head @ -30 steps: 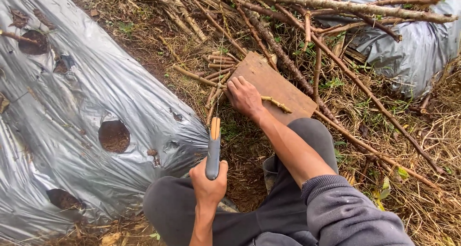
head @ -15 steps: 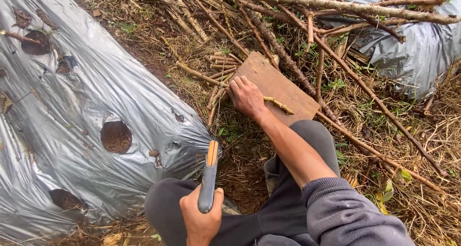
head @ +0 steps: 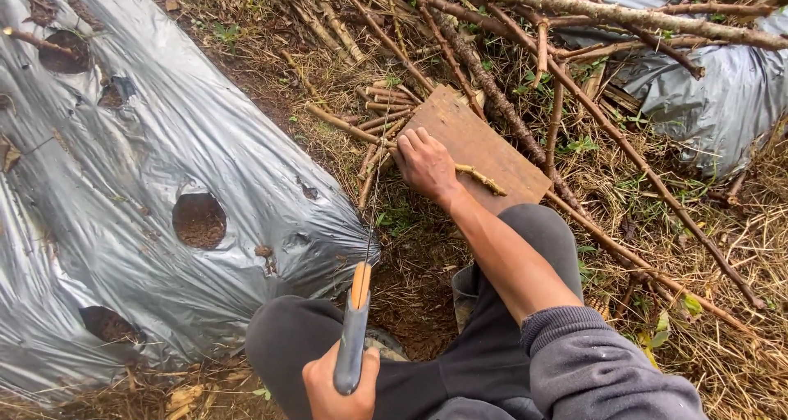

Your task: A person uses a hand saw to cut thin wooden branches into smaller pieces while sitting in an agricultural field.

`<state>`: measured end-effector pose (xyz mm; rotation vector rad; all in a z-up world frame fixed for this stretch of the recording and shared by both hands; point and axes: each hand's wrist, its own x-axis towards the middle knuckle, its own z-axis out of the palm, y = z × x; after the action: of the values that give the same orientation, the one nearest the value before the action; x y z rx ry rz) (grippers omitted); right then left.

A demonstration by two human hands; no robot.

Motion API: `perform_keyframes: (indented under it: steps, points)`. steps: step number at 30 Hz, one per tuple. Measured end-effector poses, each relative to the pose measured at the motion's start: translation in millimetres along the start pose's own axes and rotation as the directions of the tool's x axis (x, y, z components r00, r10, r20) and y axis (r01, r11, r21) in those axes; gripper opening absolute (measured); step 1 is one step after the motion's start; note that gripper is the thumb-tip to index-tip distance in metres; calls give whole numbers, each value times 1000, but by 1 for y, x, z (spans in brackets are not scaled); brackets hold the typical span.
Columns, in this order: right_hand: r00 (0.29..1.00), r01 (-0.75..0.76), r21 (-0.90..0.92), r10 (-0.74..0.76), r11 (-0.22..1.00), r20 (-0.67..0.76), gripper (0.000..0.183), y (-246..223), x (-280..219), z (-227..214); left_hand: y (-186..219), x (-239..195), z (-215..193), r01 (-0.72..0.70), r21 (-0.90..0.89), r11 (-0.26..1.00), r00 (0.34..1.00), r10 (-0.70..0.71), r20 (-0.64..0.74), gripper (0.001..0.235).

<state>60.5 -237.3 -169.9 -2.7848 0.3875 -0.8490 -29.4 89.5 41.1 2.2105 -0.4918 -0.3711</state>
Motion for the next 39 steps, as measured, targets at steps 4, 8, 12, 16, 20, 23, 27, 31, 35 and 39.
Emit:
perform_keyframes:
  steps: [4,8,12,16,20,23,27,31,35,39]
  points:
    - [999,46,15,-46,999,0,27,-3,-1,-2,13,59,37,-74,-59,995,997,75,11,23]
    - [1000,-8,22,8,1000,-22,28,3,0,0,22,91,59,-152,-100,983,988,151,-17,29]
    - [1000,-19,5,19,1000,-21,29,-1,3,-5,8,80,54,-84,-58,995,996,85,26,25]
    - [999,-32,13,32,999,11,29,2,-2,4,-2,32,28,-34,-46,998,999,36,39,22]
    - [1000,-8,-11,8,1000,16,33,-1,-1,5,-3,17,18,57,-50,997,998,-56,6,15]
    - [1000,3,-12,-3,1000,26,32,0,-4,6,-3,44,33,-43,-52,998,999,43,-6,21]
    - [999,-51,-17,51,999,-3,36,6,3,6,11,95,63,-180,-113,977,984,177,-33,28]
    - [999,-33,-12,32,999,-22,32,0,1,6,9,86,53,-139,-106,985,990,140,2,26]
    - [999,-26,-31,26,999,-28,29,1,3,1,-5,51,34,-51,-108,993,998,55,29,25]
    - [1000,5,-32,-6,999,-28,30,-3,-1,5,-13,16,21,59,-111,992,998,-58,16,15]
